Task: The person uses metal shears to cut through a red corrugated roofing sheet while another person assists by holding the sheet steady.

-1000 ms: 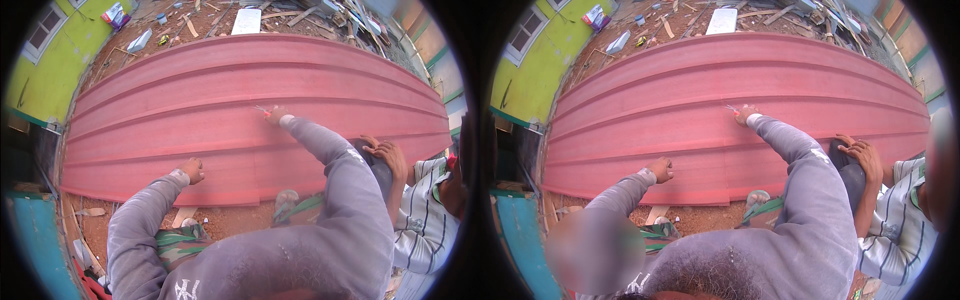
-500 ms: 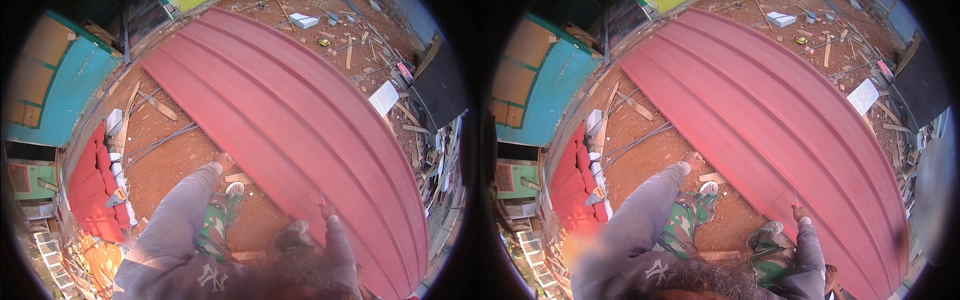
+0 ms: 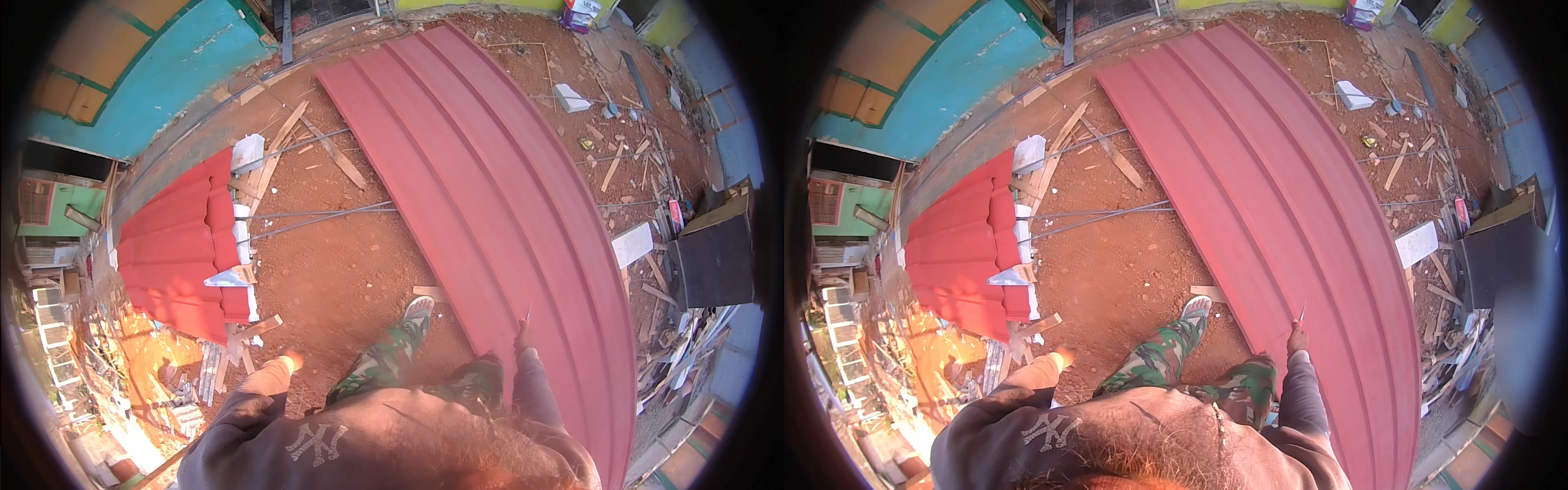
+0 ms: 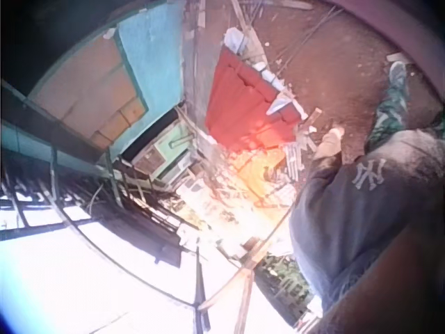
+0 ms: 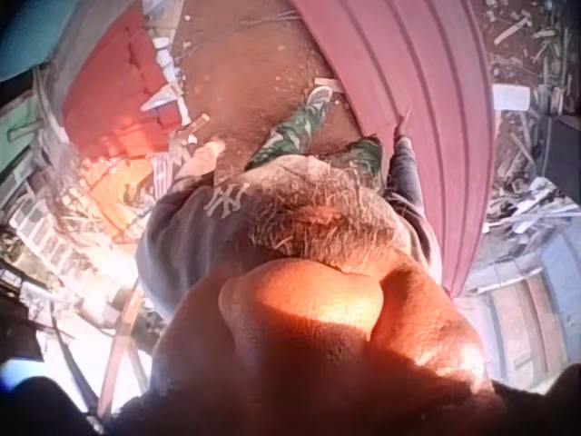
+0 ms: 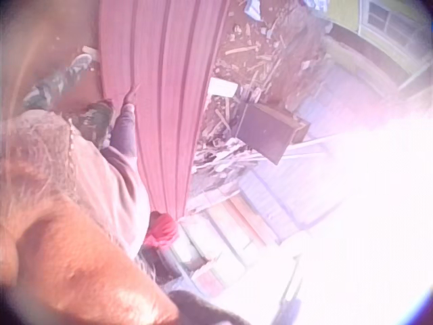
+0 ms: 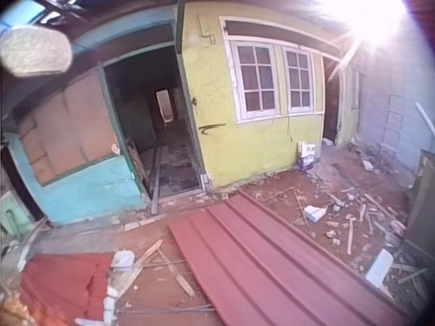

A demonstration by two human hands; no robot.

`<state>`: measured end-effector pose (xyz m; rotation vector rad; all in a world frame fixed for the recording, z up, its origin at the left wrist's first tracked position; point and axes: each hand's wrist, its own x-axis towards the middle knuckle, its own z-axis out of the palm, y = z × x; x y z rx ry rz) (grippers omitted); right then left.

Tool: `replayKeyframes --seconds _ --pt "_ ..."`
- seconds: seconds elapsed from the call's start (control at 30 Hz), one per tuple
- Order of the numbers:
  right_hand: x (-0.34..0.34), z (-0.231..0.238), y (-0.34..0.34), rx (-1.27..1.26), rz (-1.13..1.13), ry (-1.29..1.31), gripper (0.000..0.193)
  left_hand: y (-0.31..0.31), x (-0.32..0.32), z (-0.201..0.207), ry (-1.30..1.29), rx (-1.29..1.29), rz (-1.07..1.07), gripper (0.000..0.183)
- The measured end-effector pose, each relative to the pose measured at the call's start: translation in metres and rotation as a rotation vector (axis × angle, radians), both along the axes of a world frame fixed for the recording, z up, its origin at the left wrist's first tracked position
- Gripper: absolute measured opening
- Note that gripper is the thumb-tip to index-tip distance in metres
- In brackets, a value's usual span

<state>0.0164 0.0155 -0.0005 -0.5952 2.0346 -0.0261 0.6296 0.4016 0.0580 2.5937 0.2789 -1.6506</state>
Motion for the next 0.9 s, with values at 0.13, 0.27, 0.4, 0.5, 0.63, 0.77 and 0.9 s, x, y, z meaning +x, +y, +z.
replayKeyframes --seconds 0.13,0.27,0.4,0.5,0.63,0.77,0.9 --pt "0.05 -0.032 -0.062 -0.177 0.265 -0.032 0.077 0.036 0.017 -0.001 0.076 -0.122 0.294 0.064" --pt "0.137 0.035 -0.112 -0.253 0.499 -0.024 0.074 0.009 -0.013 0.04 0.162 -0.172 0.339 0.052" --pt "0.176 0.052 -0.126 -0.13 0.527 -0.089 0.067 -0.009 0.011 0.076 0.496 -0.341 0.378 0.029" --pt "0.205 0.046 -0.109 0.045 0.523 -0.091 0.06 -0.01 0.049 0.085 0.365 -0.301 0.517 0.028" --pt "0.152 -0.04 -0.107 0.132 1.248 0.206 0.048 -0.109 0.093 0.095 0.195 -0.431 -0.261 0.026" --pt "0.216 -0.108 -0.102 0.237 2.069 0.119 0.035 -0.091 0.203 0.095 0.155 -0.415 0.327 0.025" --pt "0.198 -0.136 -0.186 0.245 1.758 0.289 0.031 -0.2 0.221 0.066 -0.053 -0.441 0.497 0.029"
